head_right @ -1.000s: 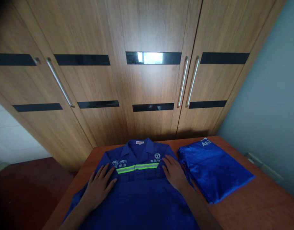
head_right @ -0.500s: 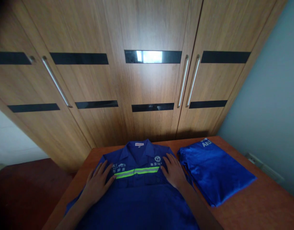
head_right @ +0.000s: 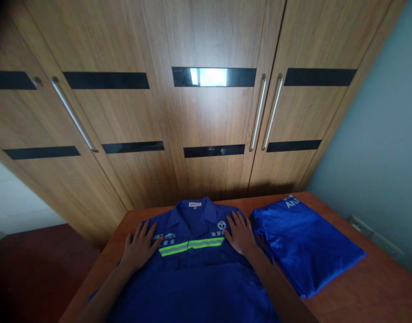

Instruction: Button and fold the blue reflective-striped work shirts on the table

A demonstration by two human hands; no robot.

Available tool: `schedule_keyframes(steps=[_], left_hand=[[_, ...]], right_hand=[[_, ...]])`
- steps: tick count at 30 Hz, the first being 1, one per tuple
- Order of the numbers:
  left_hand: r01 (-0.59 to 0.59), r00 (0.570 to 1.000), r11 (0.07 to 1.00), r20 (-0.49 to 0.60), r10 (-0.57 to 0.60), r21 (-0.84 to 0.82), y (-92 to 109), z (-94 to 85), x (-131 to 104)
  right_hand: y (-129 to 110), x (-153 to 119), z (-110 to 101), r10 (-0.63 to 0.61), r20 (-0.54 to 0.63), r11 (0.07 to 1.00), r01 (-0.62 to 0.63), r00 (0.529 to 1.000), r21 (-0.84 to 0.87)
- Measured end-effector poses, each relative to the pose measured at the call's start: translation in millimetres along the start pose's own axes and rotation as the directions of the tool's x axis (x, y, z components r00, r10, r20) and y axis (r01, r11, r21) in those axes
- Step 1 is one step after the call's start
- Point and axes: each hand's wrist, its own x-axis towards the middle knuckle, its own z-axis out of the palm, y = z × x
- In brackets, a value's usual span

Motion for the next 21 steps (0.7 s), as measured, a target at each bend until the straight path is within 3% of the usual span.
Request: schedule_keyframes(steps=[2, 5, 10, 15, 21], left_hand=[[-0.029, 0.998, 0.999, -0.053, 0.027, -0.024, 12.4, -10.0, 8.4], [-0.115, 0.987, 0.987, -0.126, 0.100, -0.115, 42.7, -26.6, 30.2], [-0.083, 0.994, 0.977, -0.088, 0.067, -0.196, 82.1, -36.8, 84.8], [0.028, 0.995, 0.968, 0.098, -0.004, -0.248, 71.4, -27.1, 127.1], [0.111, 0.985, 0.952, 0.159, -0.067, -0.286, 62.0, -10.1, 137.0]], right_hand=[[-8.2, 9.5, -6.6, -0.011, -0.018, 1.000, 0.011, 1.000, 0.009], [-30.0, 30.3, -16.1, -0.130, -0.043, 0.989, 0.133, 0.991, 0.069], [-65.3, 55.8, -17.0, -0.332, -0.025, 0.936, 0.332, 0.943, 0.116], [-65.0, 51.6, -4.6, -0.336, 0.028, 0.935, 0.330, 0.942, 0.127], [-59.7, 42.8, -0.1, -0.342, 0.034, 0.927, 0.332, 0.939, 0.174]])
